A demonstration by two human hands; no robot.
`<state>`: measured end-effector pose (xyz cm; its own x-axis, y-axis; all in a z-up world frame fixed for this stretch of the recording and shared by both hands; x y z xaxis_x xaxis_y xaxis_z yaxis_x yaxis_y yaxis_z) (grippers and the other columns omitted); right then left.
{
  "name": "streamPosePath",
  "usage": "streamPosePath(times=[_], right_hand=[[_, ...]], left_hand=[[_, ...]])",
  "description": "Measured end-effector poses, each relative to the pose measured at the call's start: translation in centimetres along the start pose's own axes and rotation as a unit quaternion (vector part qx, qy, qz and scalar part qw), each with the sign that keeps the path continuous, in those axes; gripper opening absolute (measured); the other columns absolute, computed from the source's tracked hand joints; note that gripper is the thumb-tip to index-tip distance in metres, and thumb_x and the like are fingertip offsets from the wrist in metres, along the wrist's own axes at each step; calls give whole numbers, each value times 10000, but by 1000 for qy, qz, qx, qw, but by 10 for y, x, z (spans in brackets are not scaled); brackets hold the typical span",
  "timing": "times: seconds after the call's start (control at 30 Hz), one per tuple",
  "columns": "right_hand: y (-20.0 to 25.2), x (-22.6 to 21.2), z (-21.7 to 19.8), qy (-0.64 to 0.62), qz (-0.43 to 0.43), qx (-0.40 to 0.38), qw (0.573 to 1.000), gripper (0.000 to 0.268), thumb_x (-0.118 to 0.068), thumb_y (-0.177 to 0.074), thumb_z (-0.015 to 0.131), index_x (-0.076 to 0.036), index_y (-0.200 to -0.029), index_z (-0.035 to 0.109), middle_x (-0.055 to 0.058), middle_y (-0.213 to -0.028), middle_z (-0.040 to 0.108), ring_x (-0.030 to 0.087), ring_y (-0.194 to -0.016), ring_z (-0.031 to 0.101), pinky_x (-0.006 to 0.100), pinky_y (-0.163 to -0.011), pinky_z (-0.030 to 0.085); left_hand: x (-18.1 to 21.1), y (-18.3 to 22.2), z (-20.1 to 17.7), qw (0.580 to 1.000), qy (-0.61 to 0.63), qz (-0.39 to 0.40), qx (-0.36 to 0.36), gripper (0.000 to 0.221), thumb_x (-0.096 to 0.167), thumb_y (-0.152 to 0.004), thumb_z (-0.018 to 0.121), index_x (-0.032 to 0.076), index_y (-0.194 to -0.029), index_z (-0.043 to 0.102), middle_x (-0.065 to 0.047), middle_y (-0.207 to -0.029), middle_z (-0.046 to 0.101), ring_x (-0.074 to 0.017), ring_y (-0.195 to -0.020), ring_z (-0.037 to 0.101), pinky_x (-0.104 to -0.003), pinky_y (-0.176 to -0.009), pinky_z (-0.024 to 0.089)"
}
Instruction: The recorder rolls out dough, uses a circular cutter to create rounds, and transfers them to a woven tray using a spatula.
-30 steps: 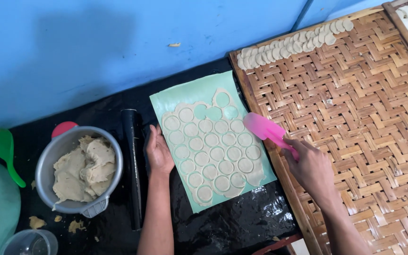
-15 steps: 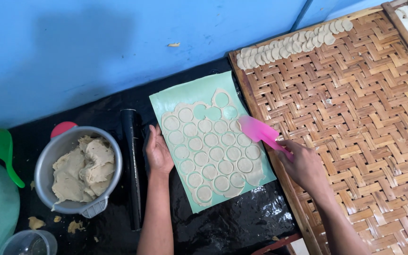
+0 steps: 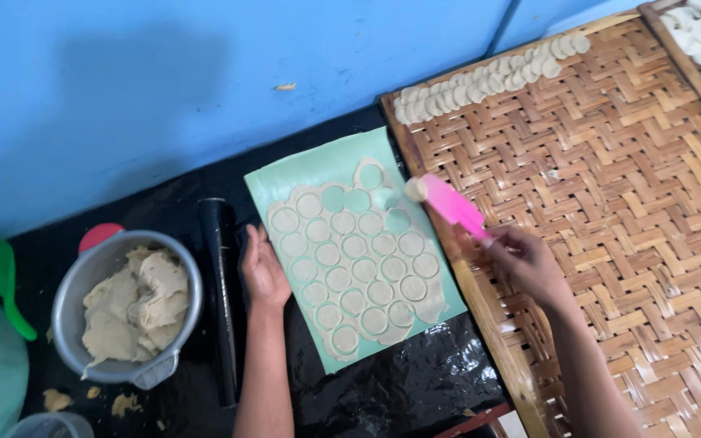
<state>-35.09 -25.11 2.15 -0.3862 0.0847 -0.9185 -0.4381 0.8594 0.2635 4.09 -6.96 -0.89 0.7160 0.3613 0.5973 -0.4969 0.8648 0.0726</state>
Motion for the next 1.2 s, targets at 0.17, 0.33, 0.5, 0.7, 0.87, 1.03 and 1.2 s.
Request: streamPosePath(times=[0.17,0.33,0.5,0.7,0.87,1.03,1.2], right_hand=[[-52,23,-76,-24,-16,151,988,289,-215,-1012,670,-32,-1233,706,29,-792,651,73,-606,546,242,-509,411],[-110,20,-150,72,-82,271,956,312,-215,-1023,678,-22,-1269,682,85,-939,759,91,-762,707,247,-637,540],[-160,15,-198,148,-74,372,914,317,-256,-1011,736,-1,-1199,724,132,-918,752,182,-753,723,342,-664,571],[-189,13,-205,45,-51,331,941,293,-238,-982,718,-27,-1185,724,96,-909,779,155,-782,761,328,-702,605],[-194,15,-208,104,-35,329,938,292,-229,-969,728,-53,-1201,732,110,-941,775,188,-821,759,361,-747,612],[-170,-19,-205,289,-64,376,878,318,-224,-961,751,-31,-1214,741,230,-964,739,362,-871,726,474,-817,562],[-151,-47,-187,405,-112,373,827,373,-85,-1001,630,-85,-1366,704,250,-1112,692,420,-882,692,555,-747,536]], left_hand=[[-2,-1,-1,1000,-3,-8,2,684,541,-1043,468,-4,-1457,476,-166,-1488,536,-316,-1373,507,-464,-1163,381],[2,3,11,1000,-14,-10,18,706,551,-1037,444,1,-1480,451,-169,-1508,518,-316,-1384,499,-457,-1167,372],[4,4,17,999,-28,-7,23,723,552,-1035,438,1,-1501,421,-169,-1510,514,-316,-1384,497,-468,-1163,372],[2,2,10,999,-21,-13,36,723,556,-1034,433,3,-1500,415,-166,-1509,507,-311,-1381,494,-467,-1162,373],[3,4,16,998,-38,-9,46,734,560,-1029,436,-11,-1490,420,-184,-1502,512,-315,-1383,497,-469,-1158,380],[4,4,17,999,-34,-10,36,732,564,-1025,434,-6,-1484,424,-178,-1497,517,-315,-1381,499,-463,-1158,385],[3,3,13,999,-23,-8,31,720,567,-1029,443,-2,-1470,446,-179,-1487,524,-318,-1376,495,-474,-1157,378]])
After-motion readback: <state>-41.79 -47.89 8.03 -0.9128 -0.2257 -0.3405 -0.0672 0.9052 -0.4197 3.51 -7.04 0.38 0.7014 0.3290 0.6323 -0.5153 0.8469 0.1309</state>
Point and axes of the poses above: each hand's wrist, its own y-axis away from the middle knuckle, its own z-axis out of the palm, x = y × z, the point moved 8 cm from there along -y, towards the middle knuckle
